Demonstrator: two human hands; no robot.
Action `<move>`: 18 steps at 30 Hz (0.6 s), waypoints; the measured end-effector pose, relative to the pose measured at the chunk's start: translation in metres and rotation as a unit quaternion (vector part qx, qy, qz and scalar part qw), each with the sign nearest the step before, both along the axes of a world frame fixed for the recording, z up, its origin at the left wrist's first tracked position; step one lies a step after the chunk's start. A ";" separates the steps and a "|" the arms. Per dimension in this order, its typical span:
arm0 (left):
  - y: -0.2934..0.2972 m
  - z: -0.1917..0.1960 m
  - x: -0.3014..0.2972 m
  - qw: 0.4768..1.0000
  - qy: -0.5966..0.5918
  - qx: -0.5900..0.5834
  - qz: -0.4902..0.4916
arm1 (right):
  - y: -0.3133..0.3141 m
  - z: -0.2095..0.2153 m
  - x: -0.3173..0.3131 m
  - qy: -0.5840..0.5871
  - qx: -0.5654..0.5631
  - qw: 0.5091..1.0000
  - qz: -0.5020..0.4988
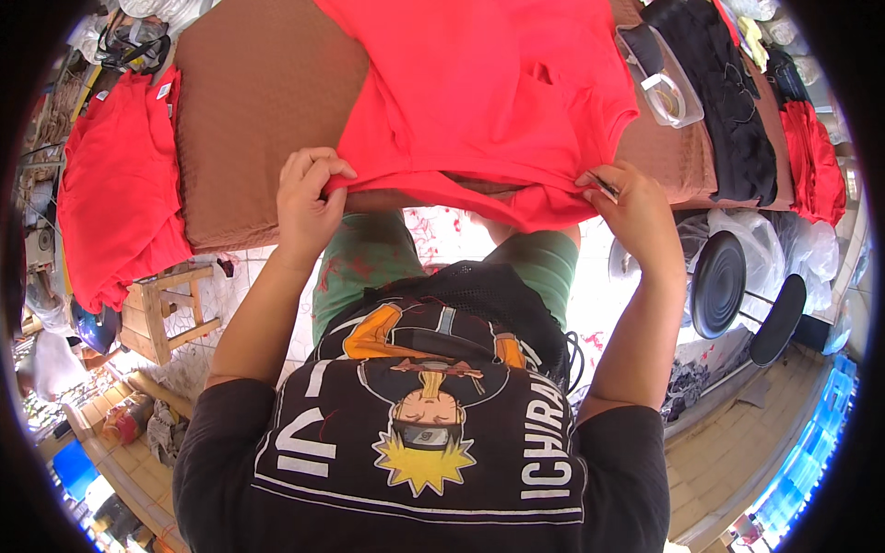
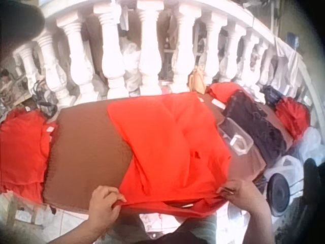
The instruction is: The person trims excess threads from several red t-shirts using small shears. The person picks up a shirt, lays it flat on a table, trims loose threads from the neckline and seams, and then moves the shirt aside.
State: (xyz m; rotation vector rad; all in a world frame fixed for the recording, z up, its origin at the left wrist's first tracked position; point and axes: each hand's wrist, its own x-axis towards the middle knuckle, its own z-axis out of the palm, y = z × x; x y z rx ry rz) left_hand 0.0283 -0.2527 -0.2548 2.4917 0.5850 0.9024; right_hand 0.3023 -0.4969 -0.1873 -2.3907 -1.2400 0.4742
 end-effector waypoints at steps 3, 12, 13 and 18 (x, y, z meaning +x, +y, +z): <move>-0.003 0.020 0.001 1.000 -0.005 0.025 -0.007 | 0.011 0.020 -0.009 -0.059 0.046 0.997 0.013; -0.013 0.032 0.041 0.993 0.062 0.059 -0.081 | 0.086 -0.001 -0.067 -0.066 0.132 0.977 0.154; -0.010 0.032 0.046 0.992 0.065 0.075 -0.084 | 0.089 -0.012 -0.067 -0.093 0.150 0.972 0.155; -0.004 0.045 0.048 0.932 0.044 -0.346 -0.098 | 0.102 -0.016 -0.059 0.167 0.194 0.966 0.038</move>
